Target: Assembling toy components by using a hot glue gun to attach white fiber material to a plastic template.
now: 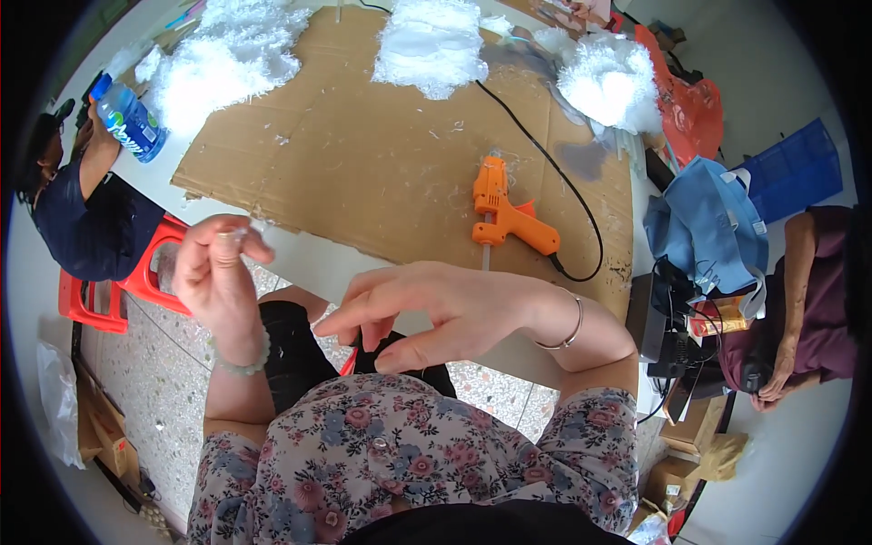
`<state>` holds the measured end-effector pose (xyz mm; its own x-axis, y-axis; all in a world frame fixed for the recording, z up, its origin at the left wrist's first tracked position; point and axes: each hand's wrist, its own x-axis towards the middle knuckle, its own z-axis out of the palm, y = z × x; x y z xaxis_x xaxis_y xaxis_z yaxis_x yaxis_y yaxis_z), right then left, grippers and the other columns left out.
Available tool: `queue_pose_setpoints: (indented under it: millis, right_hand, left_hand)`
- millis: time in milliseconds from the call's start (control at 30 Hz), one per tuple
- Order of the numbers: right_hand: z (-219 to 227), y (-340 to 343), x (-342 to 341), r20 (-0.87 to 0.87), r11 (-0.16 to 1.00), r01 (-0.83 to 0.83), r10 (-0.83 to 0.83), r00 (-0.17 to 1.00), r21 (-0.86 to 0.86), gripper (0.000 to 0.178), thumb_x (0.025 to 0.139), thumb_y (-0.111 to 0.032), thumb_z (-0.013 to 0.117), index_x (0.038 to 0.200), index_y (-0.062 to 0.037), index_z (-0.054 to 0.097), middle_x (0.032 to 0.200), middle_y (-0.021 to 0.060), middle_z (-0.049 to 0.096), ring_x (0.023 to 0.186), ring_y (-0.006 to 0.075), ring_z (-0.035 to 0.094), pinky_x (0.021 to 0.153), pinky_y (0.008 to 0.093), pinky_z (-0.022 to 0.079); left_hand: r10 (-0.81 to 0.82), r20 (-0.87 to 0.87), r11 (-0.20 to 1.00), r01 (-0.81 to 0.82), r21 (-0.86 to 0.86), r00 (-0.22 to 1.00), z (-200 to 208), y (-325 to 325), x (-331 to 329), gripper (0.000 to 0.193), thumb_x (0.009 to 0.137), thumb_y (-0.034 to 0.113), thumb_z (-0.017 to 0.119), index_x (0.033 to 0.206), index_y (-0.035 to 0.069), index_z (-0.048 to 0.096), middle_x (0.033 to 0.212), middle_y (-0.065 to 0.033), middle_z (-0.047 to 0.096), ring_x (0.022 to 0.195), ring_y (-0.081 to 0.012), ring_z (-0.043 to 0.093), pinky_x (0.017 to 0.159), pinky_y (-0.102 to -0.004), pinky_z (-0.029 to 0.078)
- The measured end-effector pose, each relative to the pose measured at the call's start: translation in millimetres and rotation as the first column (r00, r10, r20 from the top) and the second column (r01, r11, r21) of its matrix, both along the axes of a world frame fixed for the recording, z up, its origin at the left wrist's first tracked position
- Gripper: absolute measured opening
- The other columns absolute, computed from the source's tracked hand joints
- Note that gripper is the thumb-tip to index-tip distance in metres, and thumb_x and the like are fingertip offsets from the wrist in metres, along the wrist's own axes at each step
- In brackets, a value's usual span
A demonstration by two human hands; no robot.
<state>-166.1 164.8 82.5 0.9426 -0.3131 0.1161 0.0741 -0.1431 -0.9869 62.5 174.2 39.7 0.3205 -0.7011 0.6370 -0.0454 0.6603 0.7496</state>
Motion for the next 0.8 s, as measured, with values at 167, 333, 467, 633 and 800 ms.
queue_pose_setpoints:
  millis: [167,333,467,633,800]
  right_hand:
    - [14,-22,-23,0.044,0.953,0.183,-0.178,0.983,-0.243,0.039,0.081,-0.003,0.063,0.120,-0.0043,0.059,0.099,0.0076,0.060,0.085,0.0162,0.060,0.077,0.0271,0.049]
    - [37,-73,-53,-0.168,0.661,0.639,-0.735,0.657,-0.392,0.030,0.086,-0.005,0.061,0.116,-0.0017,0.060,0.100,0.0044,0.064,0.091,0.0111,0.059,0.081,0.0249,0.047]
    - [36,-156,-88,-0.112,0.477,0.708,-0.860,0.498,-0.520,0.028,0.088,-0.008,0.058,0.114,-0.0014,0.061,0.102,0.0067,0.064,0.090,0.0106,0.058,0.081,0.0238,0.046]
    - [20,-238,-92,-0.108,0.265,0.657,-0.957,0.270,-0.706,0.032,0.086,-0.016,0.060,0.113,0.0017,0.061,0.096,0.0074,0.065,0.086,0.0107,0.057,0.078,0.0231,0.046]
    - [2,-282,-65,0.035,0.025,0.228,-0.966,0.256,-0.973,0.029,0.078,-0.014,0.061,0.106,-0.0091,0.067,0.103,0.0139,0.063,0.091,0.0300,0.061,0.083,0.0368,0.048]
  left_hand:
    - [0.272,0.204,0.954,-0.291,0.069,0.941,-17,3,79,0.034,0.098,0.020,0.046,0.070,0.001,0.052,0.062,-0.0014,0.048,0.045,-0.0059,0.038,0.044,-0.0205,0.028]
    - [0.546,0.654,0.784,-0.594,-0.179,0.524,-58,-4,172,0.021,0.095,0.013,0.051,0.079,0.001,0.057,0.058,-0.0028,0.052,0.045,-0.0133,0.042,0.054,-0.0275,0.039]
    - [0.406,0.911,0.677,-0.695,-0.242,0.078,-113,31,251,0.017,0.091,0.008,0.055,0.106,0.003,0.060,0.062,-0.0084,0.058,0.049,-0.0197,0.041,0.051,-0.0346,0.040]
    - [0.376,0.767,0.569,-0.783,0.252,0.520,-97,29,215,0.015,0.088,0.006,0.058,0.101,0.002,0.065,0.068,-0.0108,0.059,0.053,-0.0164,0.045,0.055,-0.0305,0.044]
    - [0.326,0.732,0.640,-0.709,0.295,0.599,-106,21,219,0.011,0.087,0.008,0.060,0.089,-0.001,0.066,0.070,-0.0104,0.063,0.053,-0.0169,0.055,0.056,-0.0297,0.047]
